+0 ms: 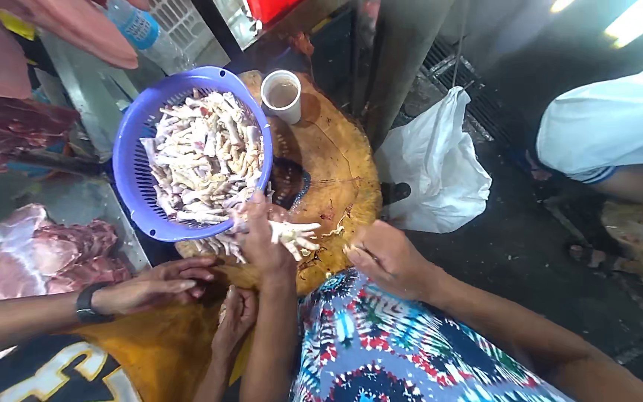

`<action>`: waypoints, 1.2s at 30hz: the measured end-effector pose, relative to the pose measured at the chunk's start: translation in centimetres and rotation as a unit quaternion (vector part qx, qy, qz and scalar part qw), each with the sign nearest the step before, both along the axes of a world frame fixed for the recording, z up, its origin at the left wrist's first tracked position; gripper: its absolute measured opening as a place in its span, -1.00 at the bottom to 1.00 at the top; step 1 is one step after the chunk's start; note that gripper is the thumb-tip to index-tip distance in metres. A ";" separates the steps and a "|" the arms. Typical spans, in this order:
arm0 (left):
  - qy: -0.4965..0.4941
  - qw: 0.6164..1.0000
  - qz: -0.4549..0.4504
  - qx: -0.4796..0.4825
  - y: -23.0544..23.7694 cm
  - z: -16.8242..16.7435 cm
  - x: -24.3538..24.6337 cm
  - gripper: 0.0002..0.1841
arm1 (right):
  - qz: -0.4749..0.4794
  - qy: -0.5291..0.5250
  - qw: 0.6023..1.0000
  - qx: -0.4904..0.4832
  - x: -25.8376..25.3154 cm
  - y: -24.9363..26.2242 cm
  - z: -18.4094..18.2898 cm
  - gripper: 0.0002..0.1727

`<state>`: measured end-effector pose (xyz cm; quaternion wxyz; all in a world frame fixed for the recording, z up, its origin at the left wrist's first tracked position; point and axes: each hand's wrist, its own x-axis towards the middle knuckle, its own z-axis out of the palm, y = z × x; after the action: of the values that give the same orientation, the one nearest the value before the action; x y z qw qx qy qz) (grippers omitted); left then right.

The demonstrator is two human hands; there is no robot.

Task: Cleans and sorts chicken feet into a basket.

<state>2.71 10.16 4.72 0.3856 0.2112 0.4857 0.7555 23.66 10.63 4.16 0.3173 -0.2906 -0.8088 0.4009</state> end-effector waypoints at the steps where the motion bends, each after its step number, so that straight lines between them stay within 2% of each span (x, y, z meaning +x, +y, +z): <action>1: 0.001 1.000 -0.022 -0.001 -0.2 0.1 1.2 -0.79 | -0.003 -0.015 1.000 -0.006 -0.4 0.4 0.2 -0.53; 2: 0.001 1.000 -0.031 -0.004 -0.2 0.2 2.7 -0.78 | 0.004 -0.018 1.000 -0.023 -1.0 0.8 0.4 -0.48; 4: 0.014 1.000 -0.015 0.006 0.2 -0.1 4.8 -0.78 | 0.016 0.018 0.995 -0.093 -2.2 1.1 0.6 -0.54; 7: 0.052 0.999 0.006 0.012 0.5 -0.6 5.0 -0.80 | 0.045 0.045 0.975 -0.214 -2.4 1.1 0.7 -0.53; 9: 0.030 0.999 0.001 -0.012 0.7 -0.4 4.9 -0.77 | 0.051 0.043 0.969 -0.240 -2.4 1.0 0.6 -0.53; 13: -0.079 0.993 -0.009 -0.090 0.8 -1.2 4.9 -0.73 | 0.038 0.028 0.980 -0.193 -1.8 0.4 -0.3 -0.52; 16: -0.119 0.979 0.022 -0.166 1.3 -2.6 1.7 -0.78 | 0.068 0.044 0.985 -0.154 0.4 -1.1 -1.4 -0.50; 18: -0.074 0.978 0.070 -0.180 1.5 -3.5 0.1 -0.84 | 0.056 0.027 0.990 -0.126 1.2 -1.3 -1.4 -0.52; 21: 0.021 0.977 0.054 -0.208 0.3 -3.5 3.3 -0.91 | -0.024 -0.095 0.992 -0.076 0.5 -0.5 -0.8 -0.55; 25: 0.076 0.979 0.036 -0.188 0.5 -2.6 5.9 -0.85 | -0.037 -0.226 0.973 -0.019 -1.4 1.2 -0.8 -0.32; 29: 0.079 0.978 0.004 -0.195 0.2 -1.8 5.4 -0.78 | -0.014 -0.232 0.972 0.026 -2.4 1.3 -0.9 -0.60; 33: 0.060 0.980 0.011 -0.189 -0.1 -2.1 5.0 -0.75 | -0.020 -0.201 0.977 0.073 -2.5 1.1 -1.2 -0.64; 34: 0.039 0.979 0.008 -0.197 -0.1 -2.2 4.9 -0.72 | -0.013 -0.193 0.978 0.078 -2.3 0.7 -1.2 -0.64; 36: -0.045 0.974 -0.006 -0.220 0.0 -2.3 4.6 -0.78 | 0.011 -0.183 0.981 0.070 -1.6 -0.1 -0.9 -0.64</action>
<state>7.29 10.16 2.38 0.4489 0.0897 0.6210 0.6362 22.08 10.54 3.21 0.1795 -0.3273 -0.8824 0.2863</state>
